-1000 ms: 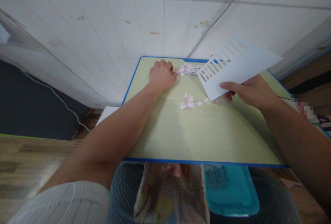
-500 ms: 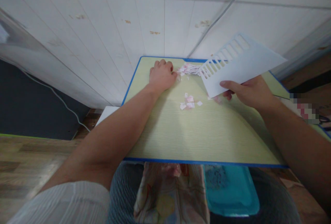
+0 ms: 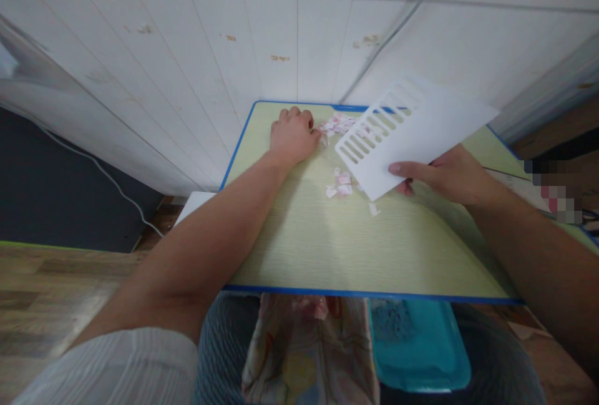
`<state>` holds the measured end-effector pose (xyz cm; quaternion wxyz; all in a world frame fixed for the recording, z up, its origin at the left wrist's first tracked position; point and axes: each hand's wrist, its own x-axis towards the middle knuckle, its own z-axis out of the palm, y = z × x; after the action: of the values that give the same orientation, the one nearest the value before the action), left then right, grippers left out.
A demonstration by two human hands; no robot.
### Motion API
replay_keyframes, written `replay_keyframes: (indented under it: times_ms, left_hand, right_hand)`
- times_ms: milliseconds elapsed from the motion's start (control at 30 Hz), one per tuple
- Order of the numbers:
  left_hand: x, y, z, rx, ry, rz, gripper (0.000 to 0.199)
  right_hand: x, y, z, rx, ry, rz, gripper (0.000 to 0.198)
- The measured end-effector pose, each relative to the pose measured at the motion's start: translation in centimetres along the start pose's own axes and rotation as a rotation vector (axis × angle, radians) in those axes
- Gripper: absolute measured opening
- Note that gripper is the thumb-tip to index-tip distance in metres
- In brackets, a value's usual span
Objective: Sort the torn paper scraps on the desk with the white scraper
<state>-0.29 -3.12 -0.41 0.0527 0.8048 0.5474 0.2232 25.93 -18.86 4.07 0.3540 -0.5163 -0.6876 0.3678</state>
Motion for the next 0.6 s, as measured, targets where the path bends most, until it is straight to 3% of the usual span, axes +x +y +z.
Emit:
replay_keyframes:
  times_ms: [100, 167, 333, 500, 600]
  left_hand:
    - [-0.1, 0.1, -0.2, -0.006, -0.005, 0.0, 0.033]
    - [-0.1, 0.1, -0.2, -0.009, -0.009, -0.003, 0.034]
    - [0.0, 0.1, -0.2, -0.008, -0.009, -0.003, 0.034]
    - [0.0, -0.1, 0.0, -0.011, -0.012, -0.005, 0.034]
    - [0.1, -0.1, 0.0, -0.01, -0.007, 0.001, 0.033]
  right_hand:
    - [0.3, -0.1, 0.1, 0.008, 0.176, 0.0, 0.048]
    - [0.4, 0.1, 0.4, -0.018, 0.217, 0.006, 0.048]
    - [0.1, 0.5, 0.9, -0.042, 0.136, 0.026, 0.05]
    - [-0.4, -0.1, 0.8, -0.022, -0.099, 0.04, 0.05]
    - [-0.2, -0.2, 1.1, -0.024, 0.003, 0.001, 0.053]
